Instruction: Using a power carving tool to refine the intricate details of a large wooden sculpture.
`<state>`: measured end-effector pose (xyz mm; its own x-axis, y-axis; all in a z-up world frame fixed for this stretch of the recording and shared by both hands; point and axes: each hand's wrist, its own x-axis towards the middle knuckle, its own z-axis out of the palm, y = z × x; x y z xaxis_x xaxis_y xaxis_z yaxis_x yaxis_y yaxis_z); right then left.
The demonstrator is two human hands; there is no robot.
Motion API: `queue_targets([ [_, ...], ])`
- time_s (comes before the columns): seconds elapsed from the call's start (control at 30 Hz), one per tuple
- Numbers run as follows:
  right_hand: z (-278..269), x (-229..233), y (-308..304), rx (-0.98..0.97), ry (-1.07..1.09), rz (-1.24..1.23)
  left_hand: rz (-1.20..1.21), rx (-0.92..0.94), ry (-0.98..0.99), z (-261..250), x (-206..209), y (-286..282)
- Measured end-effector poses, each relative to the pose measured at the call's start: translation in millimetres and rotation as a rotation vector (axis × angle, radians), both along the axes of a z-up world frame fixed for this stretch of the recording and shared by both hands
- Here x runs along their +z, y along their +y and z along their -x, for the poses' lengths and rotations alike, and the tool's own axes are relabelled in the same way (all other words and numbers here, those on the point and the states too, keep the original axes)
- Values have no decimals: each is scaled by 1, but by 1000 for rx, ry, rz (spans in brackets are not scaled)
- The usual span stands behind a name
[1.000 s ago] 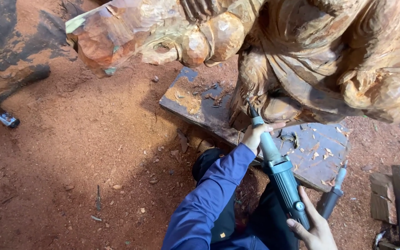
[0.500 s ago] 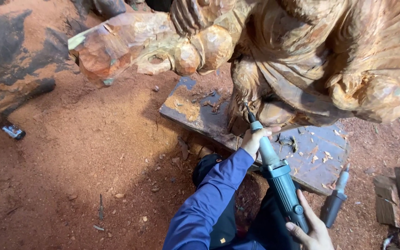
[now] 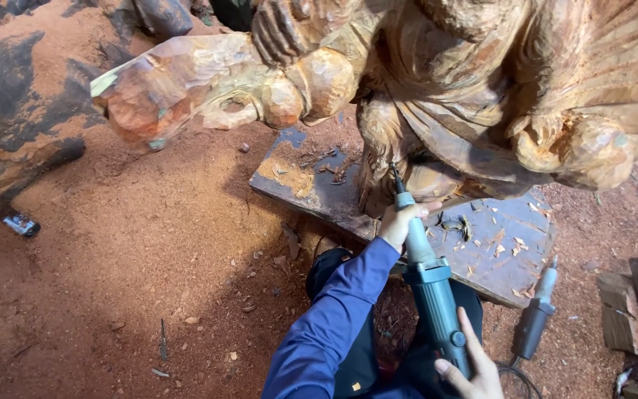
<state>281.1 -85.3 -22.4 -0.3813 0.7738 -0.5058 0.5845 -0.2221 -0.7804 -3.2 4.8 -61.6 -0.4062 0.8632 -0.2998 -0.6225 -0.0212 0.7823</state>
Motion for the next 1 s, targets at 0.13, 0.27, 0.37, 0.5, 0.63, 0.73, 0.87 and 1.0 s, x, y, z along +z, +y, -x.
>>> queue_targets([
  [0.13,18,16,-22,-26,30,-12,38,-60,-15,9,18,-12],
  [0.27,29,31,-29,-60,-85,78,-37,-112,55,12,10,-13],
  [0.37,26,29,-30,-50,-70,59,-48,-101,72,10,12,-16],
  [0.5,31,37,-34,-112,-52,136,-33,-125,159,9,12,-19],
  [0.63,23,24,-36,-85,-40,85,-34,-139,179,8,16,-22],
  [0.73,21,16,-36,-38,0,-33,-51,-152,194,9,17,-20],
  [0.87,26,23,-38,-77,-45,43,48,-146,231,9,27,-22],
  [1.0,28,28,-37,-111,24,91,49,-145,220,10,28,-21],
])
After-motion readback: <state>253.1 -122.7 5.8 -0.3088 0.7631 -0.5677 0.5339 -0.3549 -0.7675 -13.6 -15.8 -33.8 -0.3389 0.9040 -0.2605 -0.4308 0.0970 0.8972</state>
